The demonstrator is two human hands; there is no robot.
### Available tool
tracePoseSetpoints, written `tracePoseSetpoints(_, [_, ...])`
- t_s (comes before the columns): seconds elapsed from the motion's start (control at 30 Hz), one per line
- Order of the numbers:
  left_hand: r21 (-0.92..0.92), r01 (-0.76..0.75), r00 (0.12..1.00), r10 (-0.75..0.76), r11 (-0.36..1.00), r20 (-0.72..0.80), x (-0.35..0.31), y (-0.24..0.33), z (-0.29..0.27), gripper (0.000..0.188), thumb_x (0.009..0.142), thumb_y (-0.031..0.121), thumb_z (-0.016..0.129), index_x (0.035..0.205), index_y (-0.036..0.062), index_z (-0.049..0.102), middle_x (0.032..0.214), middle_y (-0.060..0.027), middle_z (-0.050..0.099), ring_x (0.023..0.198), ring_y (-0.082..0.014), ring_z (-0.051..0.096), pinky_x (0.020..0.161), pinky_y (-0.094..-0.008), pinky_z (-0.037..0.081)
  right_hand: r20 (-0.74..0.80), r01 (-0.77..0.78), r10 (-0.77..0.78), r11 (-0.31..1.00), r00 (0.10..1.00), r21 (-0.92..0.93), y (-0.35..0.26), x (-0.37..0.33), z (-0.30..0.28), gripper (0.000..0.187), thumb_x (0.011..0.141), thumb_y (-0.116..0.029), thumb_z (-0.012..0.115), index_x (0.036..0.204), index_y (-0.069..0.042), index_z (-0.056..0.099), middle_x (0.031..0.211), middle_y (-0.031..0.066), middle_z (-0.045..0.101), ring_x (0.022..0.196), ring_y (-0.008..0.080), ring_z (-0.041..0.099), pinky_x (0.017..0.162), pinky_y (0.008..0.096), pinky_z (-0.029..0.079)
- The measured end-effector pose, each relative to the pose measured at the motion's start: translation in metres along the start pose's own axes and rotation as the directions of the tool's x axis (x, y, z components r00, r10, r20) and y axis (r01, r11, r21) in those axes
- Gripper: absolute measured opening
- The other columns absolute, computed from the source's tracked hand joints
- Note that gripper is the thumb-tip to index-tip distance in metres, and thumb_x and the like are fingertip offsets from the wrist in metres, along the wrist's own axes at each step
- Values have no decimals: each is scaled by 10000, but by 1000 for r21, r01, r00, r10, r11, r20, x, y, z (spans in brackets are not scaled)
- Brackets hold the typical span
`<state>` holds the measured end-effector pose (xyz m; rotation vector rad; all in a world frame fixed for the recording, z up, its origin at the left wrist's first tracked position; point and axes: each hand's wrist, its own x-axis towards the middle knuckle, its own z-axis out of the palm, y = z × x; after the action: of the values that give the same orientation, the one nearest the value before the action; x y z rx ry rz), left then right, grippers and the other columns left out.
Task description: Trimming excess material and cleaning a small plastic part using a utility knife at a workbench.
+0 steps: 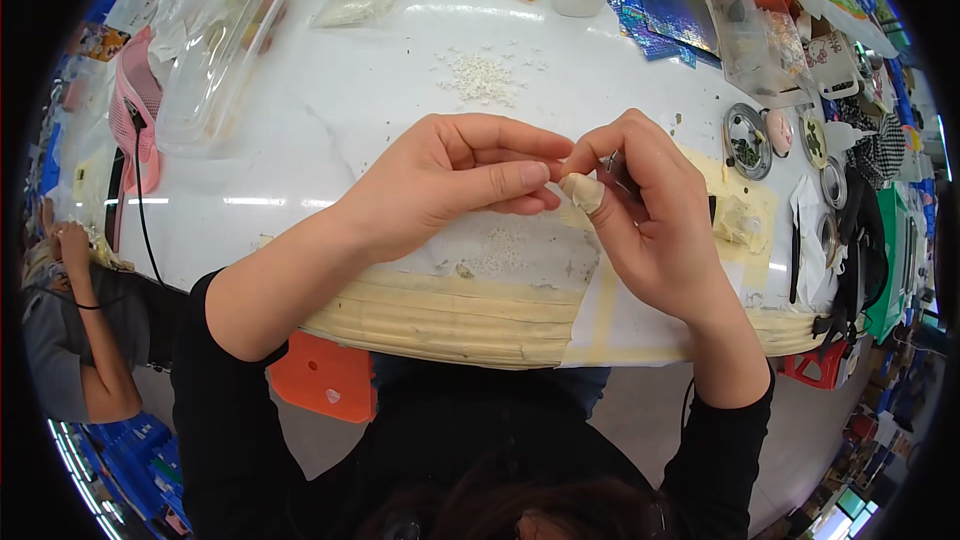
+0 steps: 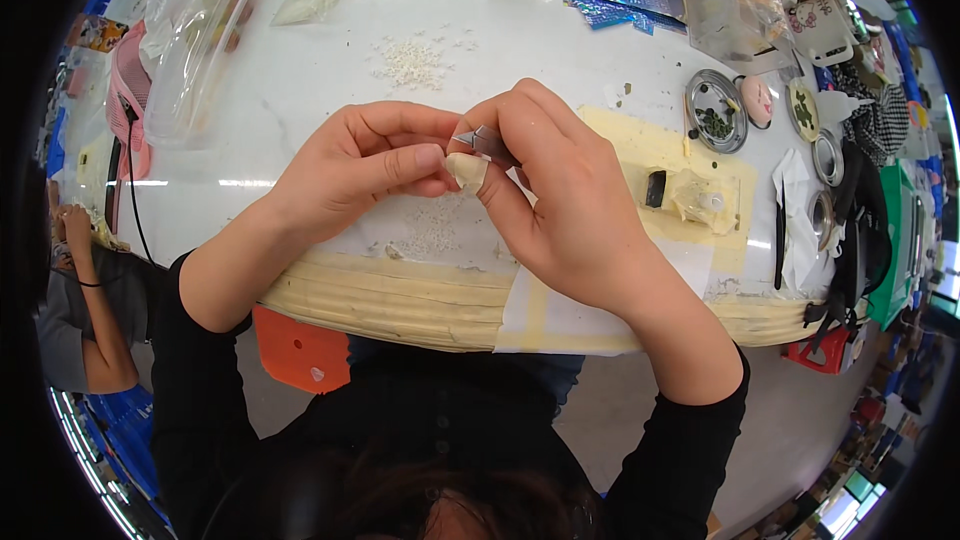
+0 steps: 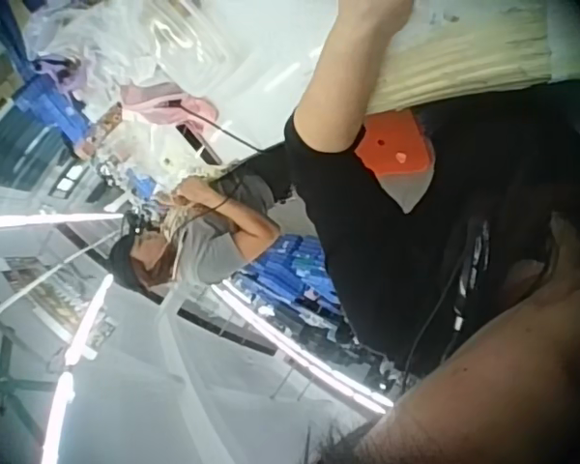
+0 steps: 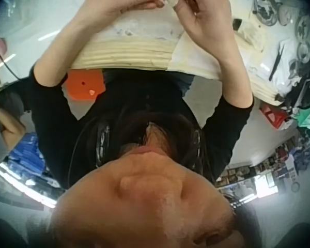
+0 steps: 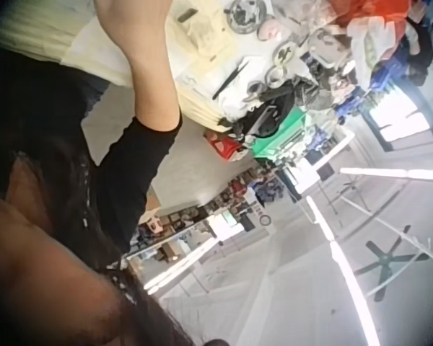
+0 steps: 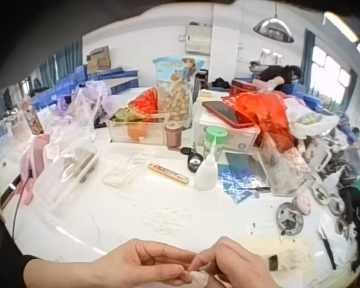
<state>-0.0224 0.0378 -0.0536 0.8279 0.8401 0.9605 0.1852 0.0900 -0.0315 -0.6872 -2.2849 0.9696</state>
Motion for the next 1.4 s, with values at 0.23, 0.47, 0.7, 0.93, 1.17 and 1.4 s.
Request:
tracePoseSetpoints(0.23, [-80,104,994,-100,991,48,-5,-3,2,187,960,113,597,1085,-12,660,992,-122,699,872,-174,702,749,-250,578,-21,-49,52,992,998,117,1,-2,6,185,793,90,579,955,2,573,826,77,505,651,162,507,547,265,429])
tracePoseSetpoints(0.47, [-17,54,999,-54,998,-5,-4,-2,-4,119,934,121,643,966,8,665,917,-107,708,797,-150,692,699,-233,562,-56,35,-30,994,998,103,1,-1,4,219,784,70,605,975,-29,647,777,46,509,604,133,476,527,251,393])
tracePoseSetpoints(0.7, [181,-125,983,146,976,-108,-7,0,4,135,919,97,660,977,-22,682,883,-111,707,782,-144,697,691,-244,570,-81,37,-33,997,996,60,1,0,4,253,757,71,618,980,-32,676,784,47,548,607,134,496,533,251,407])
tracePoseSetpoints(0.93, [205,-152,978,178,967,-113,-9,-2,5,136,930,86,640,983,-33,679,902,-106,705,808,-153,701,707,-251,574,-86,34,-34,999,996,-2,-2,1,4,264,752,57,635,999,-29,672,816,67,582,669,158,587,601,260,495])
tracePoseSetpoints(1.17, [289,-171,965,219,942,-143,-10,-4,5,104,917,58,646,970,-29,671,899,-97,700,805,-135,690,722,-247,573,-119,66,-74,995,990,-74,-1,0,6,243,748,35,656,986,-18,658,840,81,603,707,183,635,626,279,536])
tracePoseSetpoints(1.4, [625,-358,879,477,693,-26,-10,-9,8,79,851,-34,655,923,-36,687,850,-80,698,755,-107,669,666,-223,545,-109,108,-123,984,986,-140,5,-2,10,169,752,28,665,913,-13,629,812,63,584,663,160,605,579,259,481])
